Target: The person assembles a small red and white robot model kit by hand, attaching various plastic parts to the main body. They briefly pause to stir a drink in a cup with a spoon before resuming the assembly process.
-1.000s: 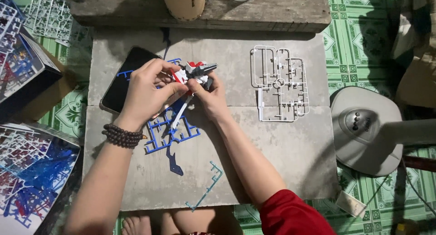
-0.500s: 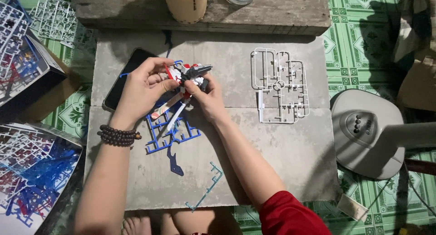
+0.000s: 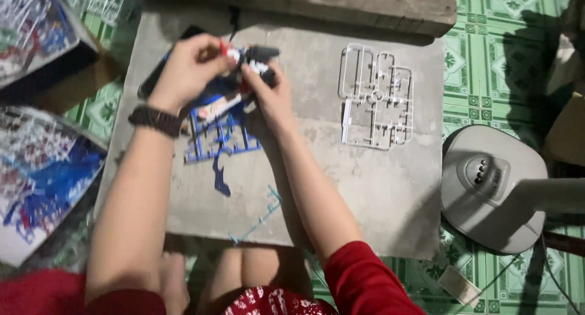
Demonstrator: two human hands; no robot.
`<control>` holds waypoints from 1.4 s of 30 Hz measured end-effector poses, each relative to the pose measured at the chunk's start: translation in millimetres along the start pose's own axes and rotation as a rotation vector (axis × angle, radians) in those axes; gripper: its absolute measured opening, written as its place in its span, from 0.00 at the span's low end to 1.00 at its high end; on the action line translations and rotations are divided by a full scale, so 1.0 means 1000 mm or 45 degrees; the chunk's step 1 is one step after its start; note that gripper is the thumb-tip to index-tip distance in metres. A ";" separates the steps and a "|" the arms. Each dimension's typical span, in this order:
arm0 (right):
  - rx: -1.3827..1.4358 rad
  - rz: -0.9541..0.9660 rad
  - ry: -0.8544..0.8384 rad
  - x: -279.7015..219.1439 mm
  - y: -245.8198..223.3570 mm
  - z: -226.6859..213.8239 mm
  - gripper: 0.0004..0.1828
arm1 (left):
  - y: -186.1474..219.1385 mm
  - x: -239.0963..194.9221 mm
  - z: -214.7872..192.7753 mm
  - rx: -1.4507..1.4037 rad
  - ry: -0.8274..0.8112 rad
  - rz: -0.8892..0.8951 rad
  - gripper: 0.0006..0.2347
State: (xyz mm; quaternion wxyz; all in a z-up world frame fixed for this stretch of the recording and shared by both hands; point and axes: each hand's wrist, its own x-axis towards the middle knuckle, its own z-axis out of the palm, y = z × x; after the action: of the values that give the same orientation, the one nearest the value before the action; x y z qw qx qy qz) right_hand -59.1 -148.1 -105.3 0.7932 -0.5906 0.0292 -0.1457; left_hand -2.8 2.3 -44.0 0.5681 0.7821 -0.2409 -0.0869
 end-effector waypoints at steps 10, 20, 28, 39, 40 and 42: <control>0.185 -0.120 0.055 -0.002 -0.006 0.000 0.13 | 0.015 -0.002 0.008 0.027 0.052 0.109 0.06; 0.106 -0.134 0.069 0.009 -0.005 -0.009 0.12 | -0.014 0.014 0.010 0.075 0.043 0.201 0.06; 0.039 0.022 0.158 -0.001 -0.023 0.005 0.13 | -0.020 0.008 0.009 -0.244 0.124 -0.008 0.19; 0.144 -0.190 0.080 0.005 0.003 -0.004 0.34 | -0.008 -0.016 0.015 -0.606 0.081 0.104 0.28; 0.138 -0.197 0.075 0.012 0.013 -0.009 0.34 | -0.008 -0.017 0.019 -0.610 0.084 0.112 0.28; 0.312 0.019 0.189 0.020 0.035 -0.020 0.21 | -0.010 -0.024 0.028 -0.643 0.126 0.106 0.21</control>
State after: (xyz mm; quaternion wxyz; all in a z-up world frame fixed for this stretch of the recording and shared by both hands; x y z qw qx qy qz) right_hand -37.4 -162.5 -142.2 0.8561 -0.4765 0.0743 -0.1857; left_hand -32.2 -8.2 -65.7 0.7596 0.6081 -0.2155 -0.0823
